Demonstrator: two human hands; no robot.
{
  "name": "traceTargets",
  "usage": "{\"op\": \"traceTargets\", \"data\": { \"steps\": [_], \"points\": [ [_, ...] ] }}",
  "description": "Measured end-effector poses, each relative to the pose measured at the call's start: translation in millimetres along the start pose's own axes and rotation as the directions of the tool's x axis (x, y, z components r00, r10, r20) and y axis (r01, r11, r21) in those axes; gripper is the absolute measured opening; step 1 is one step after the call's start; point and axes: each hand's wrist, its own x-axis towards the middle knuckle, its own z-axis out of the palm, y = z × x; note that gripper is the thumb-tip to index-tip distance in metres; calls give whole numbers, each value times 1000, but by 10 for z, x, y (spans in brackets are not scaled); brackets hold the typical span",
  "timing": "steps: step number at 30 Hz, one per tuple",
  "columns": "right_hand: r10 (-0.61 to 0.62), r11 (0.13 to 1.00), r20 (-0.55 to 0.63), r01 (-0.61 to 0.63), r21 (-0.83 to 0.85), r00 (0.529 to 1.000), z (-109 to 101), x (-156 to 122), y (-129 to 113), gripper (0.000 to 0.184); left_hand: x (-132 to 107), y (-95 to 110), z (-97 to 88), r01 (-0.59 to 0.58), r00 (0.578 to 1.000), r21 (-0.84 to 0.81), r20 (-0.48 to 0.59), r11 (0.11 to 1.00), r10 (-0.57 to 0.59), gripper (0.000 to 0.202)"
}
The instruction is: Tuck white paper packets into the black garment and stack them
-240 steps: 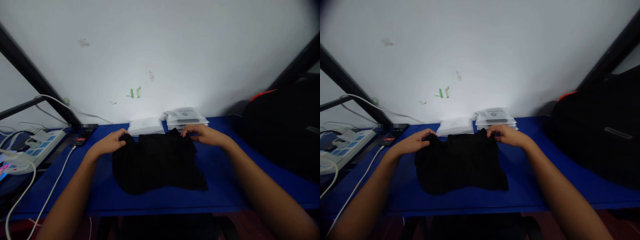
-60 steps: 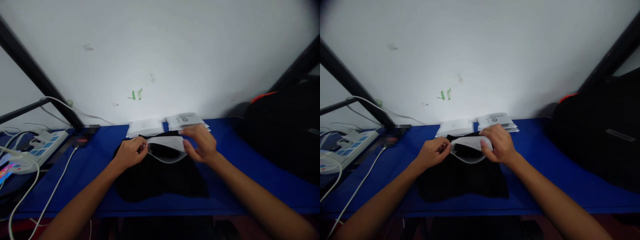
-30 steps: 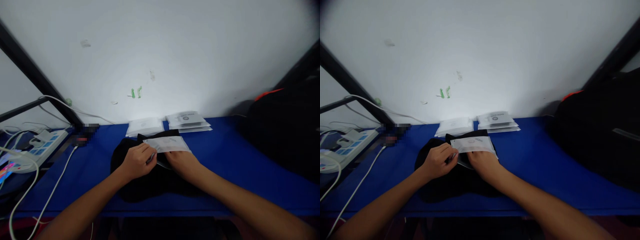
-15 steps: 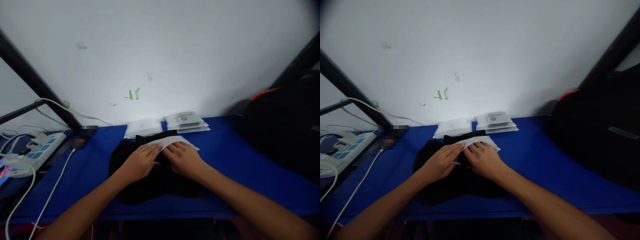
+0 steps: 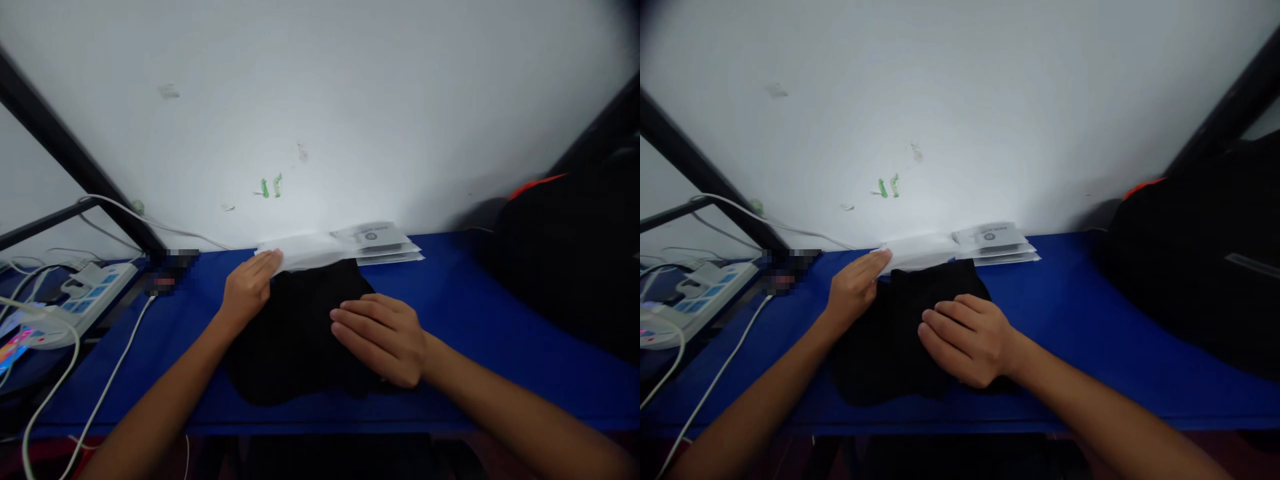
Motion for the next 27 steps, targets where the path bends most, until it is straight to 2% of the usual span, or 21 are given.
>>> {"op": "traceTargets", "data": {
  "steps": [2,3,5,7,10,12,14,15,17,19,24,27],
  "points": [
    [-20,999,28,19,35,999,57,-17,-21,26,-48,-167,109,130,983,41,126,991,-134,51],
    [-21,998,59,18,53,998,87,-33,-23,30,-71,-239,160,182,959,72,206,981,-193,48],
    [-13,996,134,1,88,991,137,-74,-7,40,-108,-348,240,248,893,149,348,957,-285,46],
    [14,993,198,-36,109,980,166,-112,24,43,-123,-406,277,302,814,234,441,924,-378,46],
    [46,991,285,-80,111,957,188,-154,67,37,-108,-425,263,434,685,316,493,844,-537,48],
    [61,987,345,-109,121,937,201,-172,78,35,-91,-425,238,532,599,317,515,785,-613,59],
    [64,980,396,-133,150,916,215,-184,77,36,-87,-437,225,603,536,300,534,739,-654,67],
    [64,976,419,-145,164,906,221,-188,73,38,-92,-449,228,625,518,292,539,724,-665,70],
    [68,967,459,-172,188,886,231,-190,65,41,-117,-484,250,653,504,277,536,705,-677,72],
    [79,959,488,-200,201,869,235,-189,62,43,-153,-524,290,669,519,240,527,704,-673,71],
    [87,944,516,-236,230,852,246,-195,73,45,-221,-570,406,681,622,55,485,730,-616,59],
    [82,942,505,-233,243,859,256,-204,78,45,-234,-563,452,685,662,-56,466,727,-587,54]
  ]
}}
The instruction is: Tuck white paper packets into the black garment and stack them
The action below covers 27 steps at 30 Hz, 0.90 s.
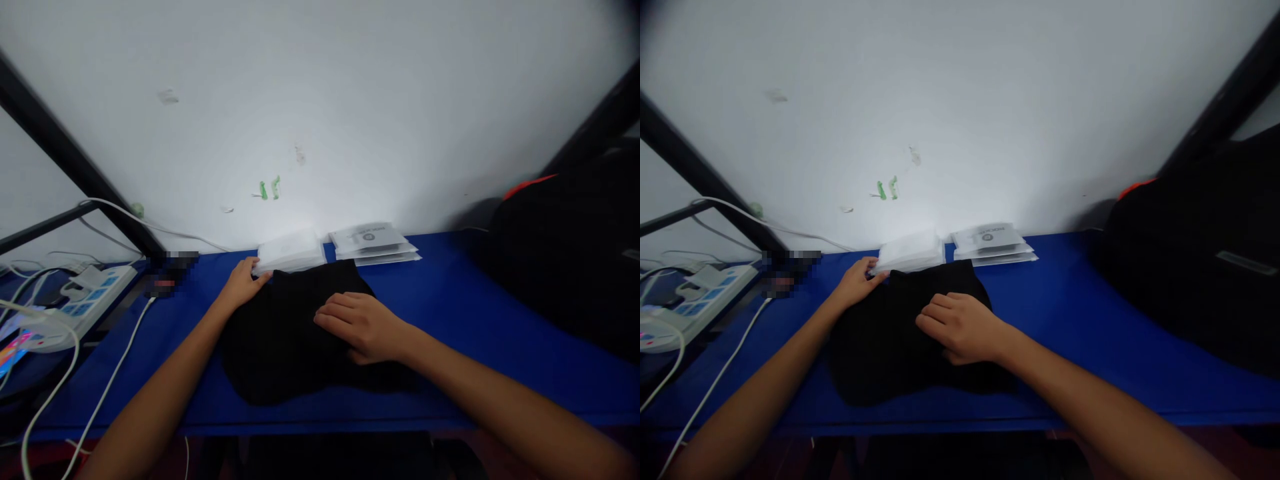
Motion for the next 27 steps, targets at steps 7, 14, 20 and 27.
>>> {"op": "traceTargets", "data": {
  "steps": [7,14,20,27],
  "points": [
    [-4,1000,-24,3,-10,1000,-3,8,-8,48,-99,206,-95,-137,990,17,-27,990,138,49],
    [93,982,-152,-116,-150,984,-34,45,-18,39,-460,783,-285,-437,852,-355,132,826,507,64],
    [7,991,-226,-37,-128,974,-5,63,-41,27,-700,970,-190,-419,684,-530,349,737,641,110],
    [78,988,-191,-101,-115,978,-6,36,-43,31,-655,987,-285,-426,704,-521,322,739,633,90]
  ]
}}
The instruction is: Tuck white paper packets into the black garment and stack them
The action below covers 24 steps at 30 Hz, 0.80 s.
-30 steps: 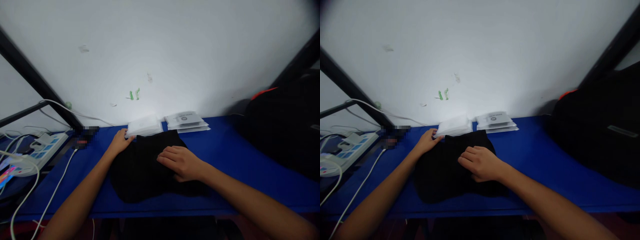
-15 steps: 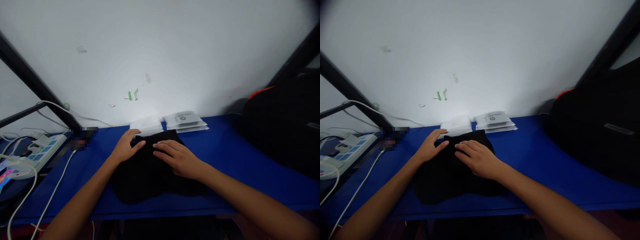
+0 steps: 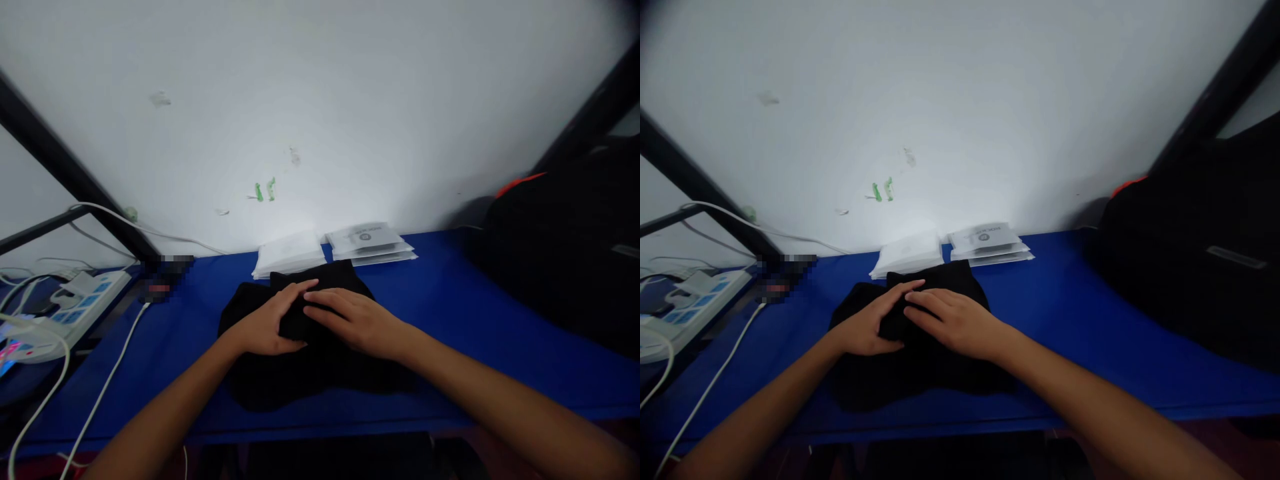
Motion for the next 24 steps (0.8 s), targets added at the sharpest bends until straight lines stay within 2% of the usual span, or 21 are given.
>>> {"op": "traceTargets", "data": {
  "steps": [4,9,12,16,20,24],
  "points": [
    [41,999,-19,-41,-9,999,-23,-13,67,29,-12,57,-114,26,999,-16,-37,1000,-26,83],
    [81,994,42,-84,71,996,-40,-17,153,30,-67,70,-248,93,996,-2,11,996,-93,92],
    [100,992,96,-106,62,990,-55,-19,213,38,-92,16,-336,105,994,11,10,994,-105,82],
    [119,991,127,-127,53,985,-83,-31,285,42,-93,-74,-426,93,994,-31,-50,995,-94,69],
    [147,986,115,-155,58,982,-101,-58,336,43,-72,-100,-429,93,995,13,-43,996,-92,58],
    [176,980,89,-183,80,980,-117,-78,380,41,-57,-79,-363,114,993,135,1,984,-115,69]
  ]
}}
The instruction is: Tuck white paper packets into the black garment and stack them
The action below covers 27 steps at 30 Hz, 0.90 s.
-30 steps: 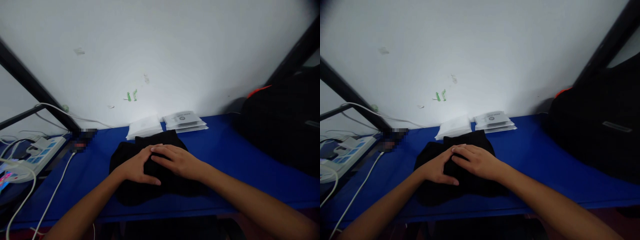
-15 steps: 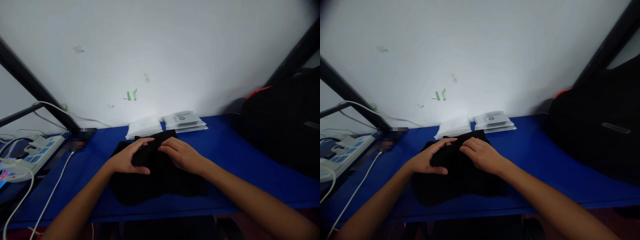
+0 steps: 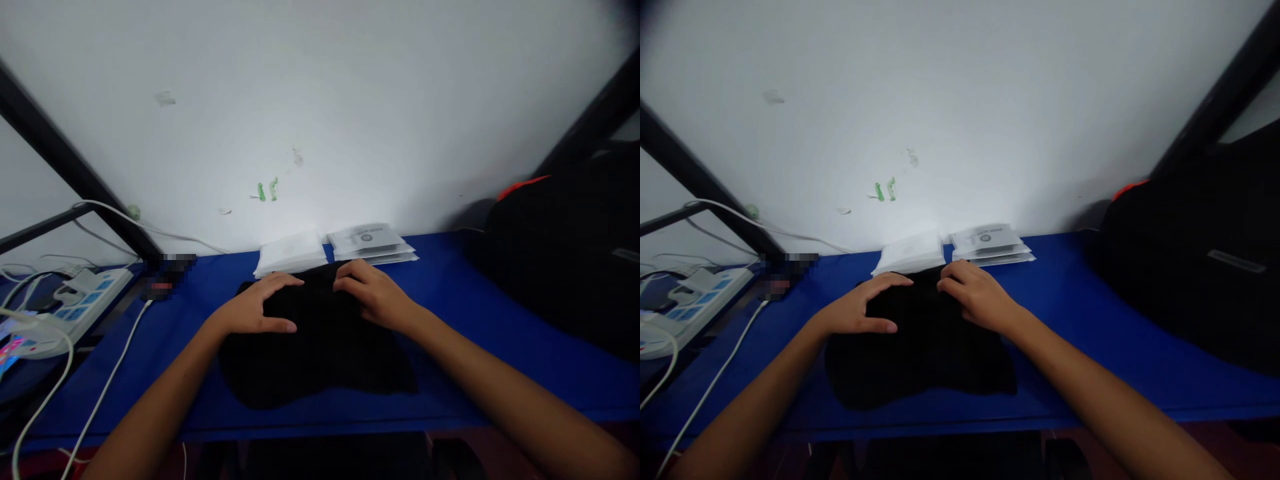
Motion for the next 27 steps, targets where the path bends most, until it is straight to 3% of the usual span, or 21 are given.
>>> {"op": "traceTargets", "data": {
  "steps": [4,7,12,15,20,23,25,27],
  "points": [
    [32,999,-56,-32,-4,998,-31,2,62,32,-2,3,57,19,998,109,61,994,-26,81],
    [43,998,-59,-46,-49,997,-51,-12,138,36,-10,-30,71,50,992,166,104,985,-68,81],
    [47,978,94,-27,-207,994,-80,-45,251,49,-38,-107,-7,119,986,181,95,976,-138,56],
    [55,981,146,-26,-191,988,-124,-44,282,48,-64,-143,-112,146,983,168,86,975,-162,41],
    [109,991,228,-89,-96,968,-193,-76,376,42,-98,-195,-247,172,984,68,-48,983,-169,53],
    [118,993,286,-104,-64,951,-170,-121,463,39,-115,-253,-284,165,985,77,-54,983,-161,52],
    [123,992,324,-116,-40,938,-138,-138,493,35,-126,-311,-302,219,976,136,-37,966,-216,46],
    [137,990,368,-141,-17,920,-114,-132,479,32,-133,-375,-319,342,940,237,-70,909,-335,38]
  ]
}}
